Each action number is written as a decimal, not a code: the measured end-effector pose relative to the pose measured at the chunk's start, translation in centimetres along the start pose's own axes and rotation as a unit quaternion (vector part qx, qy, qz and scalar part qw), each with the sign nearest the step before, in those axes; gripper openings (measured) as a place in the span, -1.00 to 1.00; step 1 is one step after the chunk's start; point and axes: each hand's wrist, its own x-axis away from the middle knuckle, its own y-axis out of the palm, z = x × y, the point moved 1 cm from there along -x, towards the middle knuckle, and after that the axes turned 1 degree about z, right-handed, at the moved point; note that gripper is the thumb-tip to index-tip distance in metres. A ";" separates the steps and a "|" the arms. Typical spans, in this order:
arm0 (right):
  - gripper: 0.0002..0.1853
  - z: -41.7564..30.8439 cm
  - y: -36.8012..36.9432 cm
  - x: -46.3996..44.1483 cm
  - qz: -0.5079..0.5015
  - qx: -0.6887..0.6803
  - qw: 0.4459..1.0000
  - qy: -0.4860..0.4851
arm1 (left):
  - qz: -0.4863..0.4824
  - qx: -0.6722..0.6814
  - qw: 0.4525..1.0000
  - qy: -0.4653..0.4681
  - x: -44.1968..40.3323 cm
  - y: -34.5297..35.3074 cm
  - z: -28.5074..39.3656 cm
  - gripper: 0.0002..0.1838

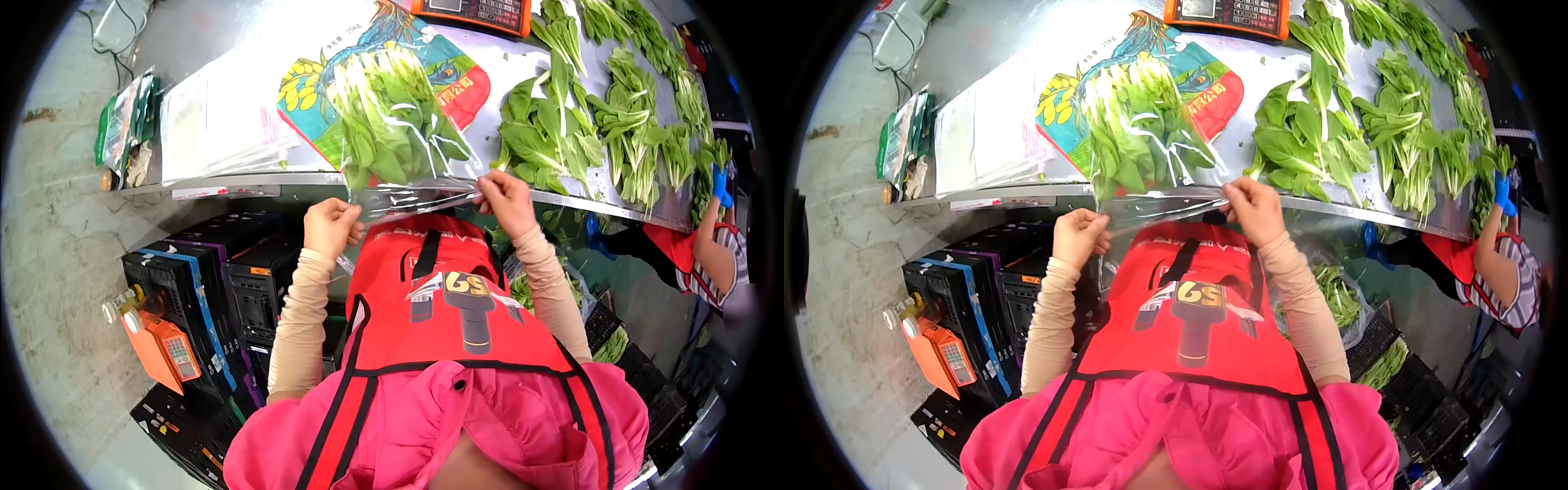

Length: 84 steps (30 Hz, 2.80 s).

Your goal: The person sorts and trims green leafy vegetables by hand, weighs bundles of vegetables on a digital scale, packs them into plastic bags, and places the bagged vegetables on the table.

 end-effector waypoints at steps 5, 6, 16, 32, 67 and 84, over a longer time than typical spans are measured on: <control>-0.82 1.7 -2.0 0.7 0.016 -0.127 0.991 0.040 | -0.110 0.354 0.929 -0.022 1.6 -1.2 -0.6 -0.93; -0.83 1.0 -2.2 1.3 0.057 -0.054 0.997 -0.001 | -0.114 0.339 0.934 -0.019 1.7 -1.2 -1.1 -0.92; -0.87 -5.1 13.4 3.3 -0.072 0.239 0.877 -0.411 | -0.108 0.222 0.969 -0.010 2.7 -1.7 -0.7 -0.85; -0.61 12.1 -4.5 11.6 -0.074 0.651 0.724 -0.218 | -0.069 0.044 0.963 0.257 0.2 -4.0 -2.0 -0.79; -0.72 1.0 6.3 -8.7 0.066 0.144 0.980 -0.117 | 0.196 -0.251 0.913 0.256 -7.2 -1.5 1.2 -0.77; -0.83 -22.8 4.0 -10.2 -0.333 -0.291 0.896 -0.030 | -0.521 0.658 0.542 -0.030 -8.6 6.1 9.1 -0.61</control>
